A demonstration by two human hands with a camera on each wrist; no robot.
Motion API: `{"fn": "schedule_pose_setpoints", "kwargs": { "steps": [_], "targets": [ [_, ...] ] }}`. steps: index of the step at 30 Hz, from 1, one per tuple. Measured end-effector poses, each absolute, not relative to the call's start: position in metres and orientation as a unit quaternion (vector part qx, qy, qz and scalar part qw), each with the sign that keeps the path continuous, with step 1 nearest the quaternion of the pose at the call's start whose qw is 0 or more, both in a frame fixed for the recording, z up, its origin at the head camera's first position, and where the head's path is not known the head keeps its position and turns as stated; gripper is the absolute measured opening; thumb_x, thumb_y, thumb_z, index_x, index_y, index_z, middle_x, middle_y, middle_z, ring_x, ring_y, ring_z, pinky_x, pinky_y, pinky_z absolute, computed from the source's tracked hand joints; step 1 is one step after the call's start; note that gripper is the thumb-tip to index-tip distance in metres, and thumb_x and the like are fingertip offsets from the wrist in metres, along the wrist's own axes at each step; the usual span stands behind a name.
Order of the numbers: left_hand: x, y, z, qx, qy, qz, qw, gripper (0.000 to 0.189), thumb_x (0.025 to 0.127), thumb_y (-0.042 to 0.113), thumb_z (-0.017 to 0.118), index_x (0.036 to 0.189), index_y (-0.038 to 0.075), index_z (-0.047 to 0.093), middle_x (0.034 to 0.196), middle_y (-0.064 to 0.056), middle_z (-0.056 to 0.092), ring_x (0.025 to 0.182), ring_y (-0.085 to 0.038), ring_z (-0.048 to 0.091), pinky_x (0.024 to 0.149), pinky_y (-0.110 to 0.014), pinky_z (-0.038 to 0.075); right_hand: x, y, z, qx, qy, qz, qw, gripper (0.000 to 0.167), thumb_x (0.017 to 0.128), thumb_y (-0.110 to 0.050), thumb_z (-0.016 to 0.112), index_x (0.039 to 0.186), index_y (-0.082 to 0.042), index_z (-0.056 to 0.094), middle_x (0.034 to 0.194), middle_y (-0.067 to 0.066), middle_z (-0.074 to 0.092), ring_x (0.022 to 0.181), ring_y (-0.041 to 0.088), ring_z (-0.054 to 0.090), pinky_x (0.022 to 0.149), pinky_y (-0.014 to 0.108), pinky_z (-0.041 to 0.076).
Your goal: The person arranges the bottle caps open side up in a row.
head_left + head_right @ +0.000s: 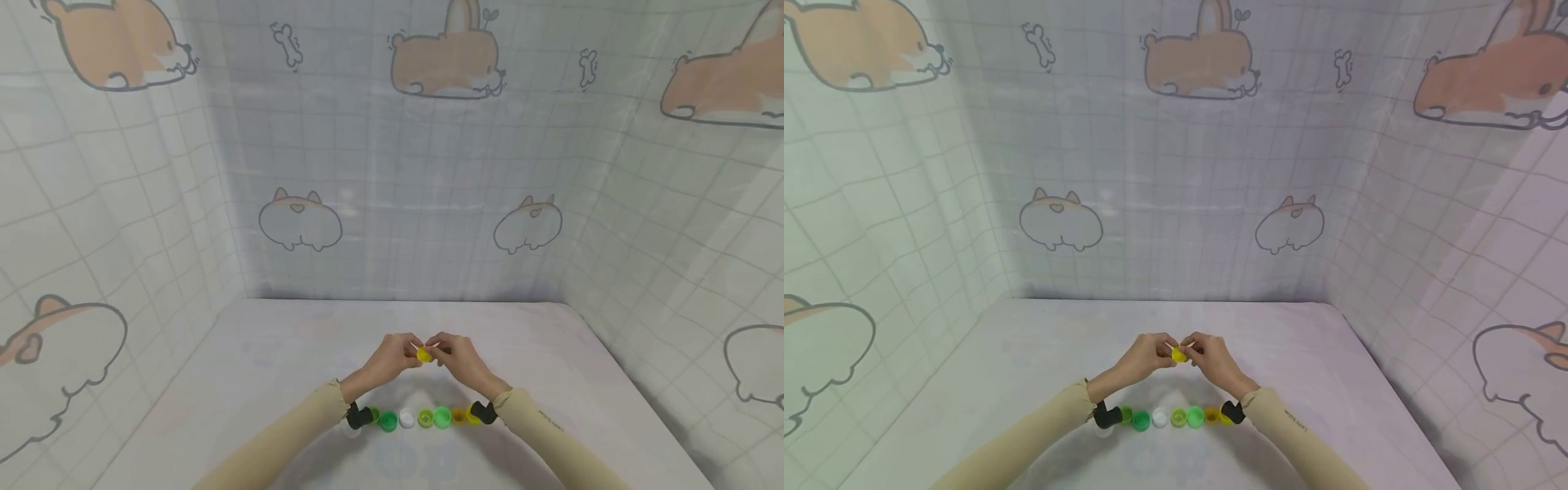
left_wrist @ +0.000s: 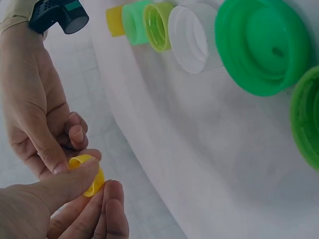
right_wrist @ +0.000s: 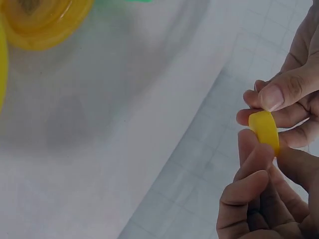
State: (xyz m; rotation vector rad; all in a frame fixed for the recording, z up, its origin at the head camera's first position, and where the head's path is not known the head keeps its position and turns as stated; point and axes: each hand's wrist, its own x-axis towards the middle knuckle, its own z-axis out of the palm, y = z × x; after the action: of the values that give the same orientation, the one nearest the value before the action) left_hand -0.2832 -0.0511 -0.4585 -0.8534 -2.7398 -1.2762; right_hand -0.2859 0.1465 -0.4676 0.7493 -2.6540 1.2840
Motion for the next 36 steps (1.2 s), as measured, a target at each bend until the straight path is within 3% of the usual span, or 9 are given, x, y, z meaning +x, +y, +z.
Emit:
{"fn": "schedule_pose_setpoints", "kwargs": {
  "steps": [3,6,13,17,26,36],
  "targets": [
    [-0.2819,-0.0524,-0.4598,-0.277,-0.872,-0.405,0.003,0.024,0.084,0.009,0.074,0.106,0.002,0.068,0.09,-0.009,0.074,0.076,-0.011,0.069,0.063,-0.019,0.053,-0.2851,0.1475,-0.4689,0.248,-0.868,0.429,0.039,0.012,0.094,-0.018,0.063,0.101,-0.009,0.067,0.084,0.003,0.072,0.068,0.024,0.066,0.063,0.034,0.056],
    [-0.2804,-0.0542,-0.4603,-0.286,-0.872,-0.398,0.003,0.022,0.084,0.011,0.074,0.104,0.002,0.069,0.088,-0.009,0.073,0.074,-0.01,0.068,0.062,-0.019,0.052,-0.2841,0.1496,-0.4707,0.26,-0.866,0.427,0.021,0.016,0.093,-0.022,0.065,0.102,-0.009,0.067,0.087,0.004,0.073,0.072,0.029,0.068,0.063,0.031,0.055],
    [-0.2807,-0.0557,-0.4601,-0.277,-0.891,-0.36,0.006,0.02,0.083,0.013,0.075,0.101,0.004,0.074,0.096,-0.007,0.073,0.076,-0.008,0.063,0.063,-0.019,0.05,-0.2852,0.154,-0.4732,0.289,-0.876,0.387,0.0,0.021,0.086,-0.022,0.073,0.105,-0.014,0.068,0.096,-0.003,0.071,0.083,0.007,0.066,0.073,0.022,0.053],
    [-0.2801,-0.0538,-0.4582,-0.286,-0.892,-0.351,-0.005,0.018,0.081,0.011,0.076,0.097,0.002,0.076,0.091,-0.007,0.073,0.072,-0.006,0.061,0.061,-0.019,0.05,-0.2851,0.1549,-0.4751,0.302,-0.882,0.361,0.009,0.019,0.085,-0.023,0.074,0.103,-0.016,0.07,0.096,-0.007,0.07,0.081,0.005,0.061,0.072,0.022,0.051],
    [-0.2773,-0.0523,-0.4592,-0.309,-0.895,-0.321,-0.014,0.016,0.08,0.01,0.078,0.092,0.0,0.076,0.086,-0.008,0.075,0.068,-0.004,0.063,0.059,-0.015,0.049,-0.2808,0.1537,-0.4738,0.341,-0.881,0.327,0.033,0.018,0.081,-0.019,0.078,0.099,-0.016,0.075,0.096,-0.007,0.073,0.086,0.023,0.063,0.073,0.023,0.047],
    [-0.2732,-0.0514,-0.4605,-0.313,-0.894,-0.319,-0.033,0.016,0.079,0.01,0.079,0.092,0.001,0.077,0.087,-0.007,0.076,0.068,-0.003,0.063,0.06,-0.016,0.05,-0.2779,0.1547,-0.4717,0.333,-0.894,0.3,0.017,0.02,0.08,-0.023,0.079,0.098,-0.015,0.075,0.094,-0.008,0.073,0.088,0.026,0.063,0.074,0.022,0.047]
  ]
}}
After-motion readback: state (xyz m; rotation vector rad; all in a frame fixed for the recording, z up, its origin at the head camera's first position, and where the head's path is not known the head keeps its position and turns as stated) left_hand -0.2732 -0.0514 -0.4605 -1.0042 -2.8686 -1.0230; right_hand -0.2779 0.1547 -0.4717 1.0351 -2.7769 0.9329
